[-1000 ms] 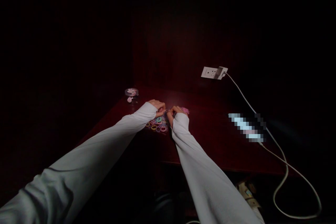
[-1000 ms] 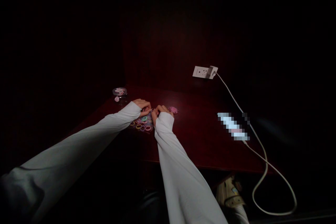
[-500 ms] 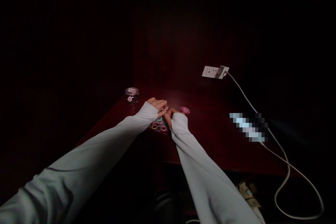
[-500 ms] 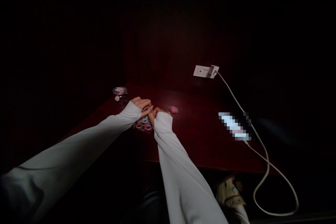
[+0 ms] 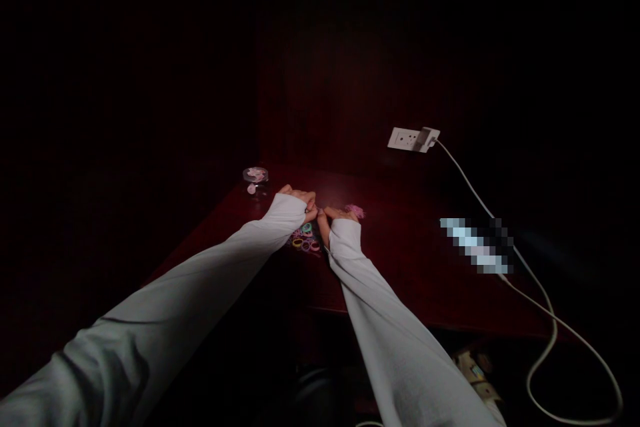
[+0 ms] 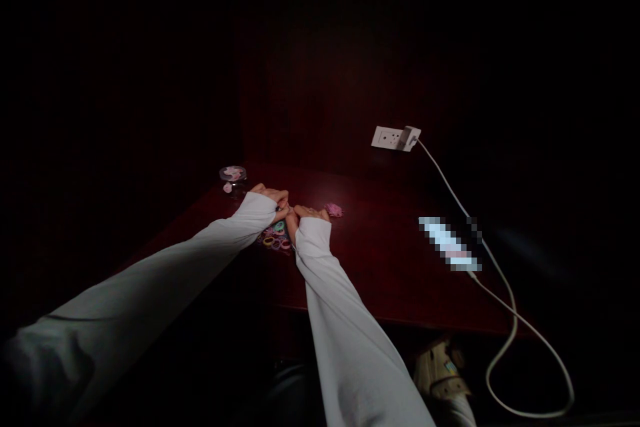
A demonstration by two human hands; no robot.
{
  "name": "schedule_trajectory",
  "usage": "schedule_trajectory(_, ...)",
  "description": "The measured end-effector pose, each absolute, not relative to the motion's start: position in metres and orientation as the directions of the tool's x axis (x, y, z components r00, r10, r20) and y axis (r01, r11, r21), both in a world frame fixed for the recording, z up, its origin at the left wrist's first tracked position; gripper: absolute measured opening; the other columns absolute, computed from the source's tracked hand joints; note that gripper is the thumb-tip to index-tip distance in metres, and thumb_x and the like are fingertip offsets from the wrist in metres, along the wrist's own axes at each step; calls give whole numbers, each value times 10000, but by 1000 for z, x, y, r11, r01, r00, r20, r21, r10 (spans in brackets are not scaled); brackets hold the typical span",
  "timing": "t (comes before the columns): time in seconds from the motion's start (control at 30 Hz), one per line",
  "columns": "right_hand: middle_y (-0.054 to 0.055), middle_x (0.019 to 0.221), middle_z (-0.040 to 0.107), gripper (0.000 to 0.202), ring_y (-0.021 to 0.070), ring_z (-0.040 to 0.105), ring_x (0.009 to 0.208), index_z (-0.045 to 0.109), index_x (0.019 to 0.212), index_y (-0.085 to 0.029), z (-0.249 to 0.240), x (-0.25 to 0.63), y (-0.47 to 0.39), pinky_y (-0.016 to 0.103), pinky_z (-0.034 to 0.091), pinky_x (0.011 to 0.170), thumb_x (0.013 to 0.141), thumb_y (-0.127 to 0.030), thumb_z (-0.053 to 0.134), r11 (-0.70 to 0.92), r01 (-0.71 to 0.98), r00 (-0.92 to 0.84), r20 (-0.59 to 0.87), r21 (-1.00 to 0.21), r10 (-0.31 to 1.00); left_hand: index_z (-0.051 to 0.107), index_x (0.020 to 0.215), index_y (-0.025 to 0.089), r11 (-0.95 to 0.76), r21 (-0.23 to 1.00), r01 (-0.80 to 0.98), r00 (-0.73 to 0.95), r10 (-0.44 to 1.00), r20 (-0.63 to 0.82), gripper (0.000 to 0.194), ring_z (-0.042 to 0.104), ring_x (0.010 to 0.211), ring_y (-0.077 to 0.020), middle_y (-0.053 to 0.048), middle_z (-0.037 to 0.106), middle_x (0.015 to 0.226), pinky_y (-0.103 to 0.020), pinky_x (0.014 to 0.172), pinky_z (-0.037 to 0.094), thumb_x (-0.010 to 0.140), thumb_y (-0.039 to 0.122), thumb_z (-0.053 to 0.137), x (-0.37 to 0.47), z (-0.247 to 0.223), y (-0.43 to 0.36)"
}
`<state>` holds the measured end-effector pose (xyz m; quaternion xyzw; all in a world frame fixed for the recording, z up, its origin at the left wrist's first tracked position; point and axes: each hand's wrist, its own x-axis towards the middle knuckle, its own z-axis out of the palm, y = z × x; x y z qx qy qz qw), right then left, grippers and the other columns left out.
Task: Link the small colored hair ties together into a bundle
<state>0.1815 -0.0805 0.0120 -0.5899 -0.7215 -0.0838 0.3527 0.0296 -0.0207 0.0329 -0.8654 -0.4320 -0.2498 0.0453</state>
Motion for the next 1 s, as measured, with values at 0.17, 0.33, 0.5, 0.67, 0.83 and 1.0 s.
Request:
schedule_trajectory(0.17,19,706,707,292,161,610,722,592,675,-210,11,182,-80,305,317,770,958,-235,526,226,922,-12,561,-314,828,642,709,200,-590,161,791,440,732,521,233,666,785,-194,-30,738,749,-353,812,367,924,254,570,29,27,-18)
schedule_trajectory(0.33,-8,625,640,310,145,555,619,580,692,-220,11,182,-79,287,330,712,981,-296,501,203,889,56,537,-411,842,666,757,196,-695,76,715,552,627,550,253,646,800,-198,-42,731,770,-356,816,379,961,252,529,32,30,-24)
schedule_trajectory(0.5,5,608,600,383,164,517,573,569,735,-235,12,181,-76,283,310,598,1035,-400,398,133,832,220,540,-539,813,615,658,201,-745,60,664,609,586,534,287,613,733,-189,-25,694,673,-365,804,375,929,266,546,41,33,-33)
schedule_trajectory(0.67,24,628,613,402,163,506,577,580,718,-227,12,181,-74,291,303,607,1040,-378,393,89,846,250,539,-526,805,623,615,200,-700,88,709,565,639,522,279,611,694,-184,-19,679,626,-369,811,373,883,264,583,42,32,-32)
schedule_trajectory(0.83,46,676,649,366,165,516,624,650,745,-203,12,185,-70,288,346,679,1010,-316,424,9,863,314,551,-504,773,694,699,190,-573,109,813,448,733,513,228,595,656,-190,-45,722,687,-391,820,365,888,268,591,31,36,-22)
schedule_trajectory(1.0,44,668,635,359,174,528,649,680,751,-191,13,188,-68,282,364,687,989,-302,436,-39,824,399,529,-566,749,635,621,184,-526,172,833,375,765,524,280,569,623,-183,-36,671,613,-404,821,353,887,271,618,20,43,-13)
